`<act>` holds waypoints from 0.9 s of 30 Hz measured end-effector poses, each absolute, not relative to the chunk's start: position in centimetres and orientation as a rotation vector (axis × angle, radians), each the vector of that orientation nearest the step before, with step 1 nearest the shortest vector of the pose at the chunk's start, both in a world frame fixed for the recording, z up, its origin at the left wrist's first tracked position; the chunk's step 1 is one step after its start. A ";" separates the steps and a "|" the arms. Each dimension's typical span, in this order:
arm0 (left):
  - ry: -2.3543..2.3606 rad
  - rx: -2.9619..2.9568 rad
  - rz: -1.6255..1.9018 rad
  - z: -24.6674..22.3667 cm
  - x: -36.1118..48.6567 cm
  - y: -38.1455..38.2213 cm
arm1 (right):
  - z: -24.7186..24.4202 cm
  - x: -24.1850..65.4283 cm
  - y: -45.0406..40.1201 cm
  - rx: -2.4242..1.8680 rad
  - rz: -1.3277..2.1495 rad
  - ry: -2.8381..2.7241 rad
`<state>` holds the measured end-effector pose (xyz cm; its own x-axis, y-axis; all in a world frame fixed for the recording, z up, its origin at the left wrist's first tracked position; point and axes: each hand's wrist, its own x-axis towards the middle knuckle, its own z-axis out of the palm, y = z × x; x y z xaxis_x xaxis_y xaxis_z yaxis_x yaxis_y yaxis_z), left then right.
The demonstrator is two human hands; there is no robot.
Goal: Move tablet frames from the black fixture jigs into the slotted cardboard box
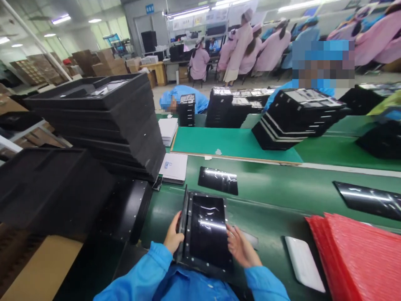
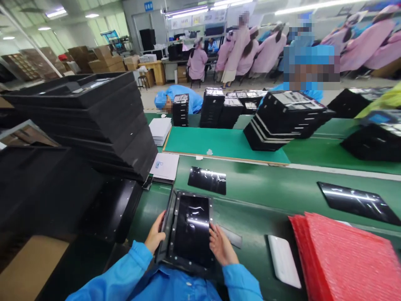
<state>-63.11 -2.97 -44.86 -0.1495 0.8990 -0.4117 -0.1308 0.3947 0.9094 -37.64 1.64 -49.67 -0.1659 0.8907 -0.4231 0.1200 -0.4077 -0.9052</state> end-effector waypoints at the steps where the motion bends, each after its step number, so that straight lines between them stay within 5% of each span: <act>1: 1.458 0.747 1.029 -44.9 -64.4 -2.9 | -49.0 -38.0 2.4 -1.530 1.598 -1.218; 6: 1.911 0.947 0.918 -44.8 -68.4 -2.8 | -45.5 -41.3 2.8 -1.701 1.304 -1.548; 12: 1.202 0.507 0.937 -43.3 -63.3 -3.6 | -44.1 -40.7 1.9 -1.349 1.719 -1.212; 15: 1.303 0.504 1.102 -40.8 -62.4 -4.1 | -44.9 -36.6 5.4 -1.251 1.762 -0.933; 22: 2.598 0.950 1.198 -24.6 -71.5 -9.0 | -51.5 -30.2 17.5 -1.343 1.867 -0.276; 27: 3.415 1.031 0.365 -13.7 -78.8 -7.1 | -53.0 -34.9 23.1 -1.613 1.978 -0.520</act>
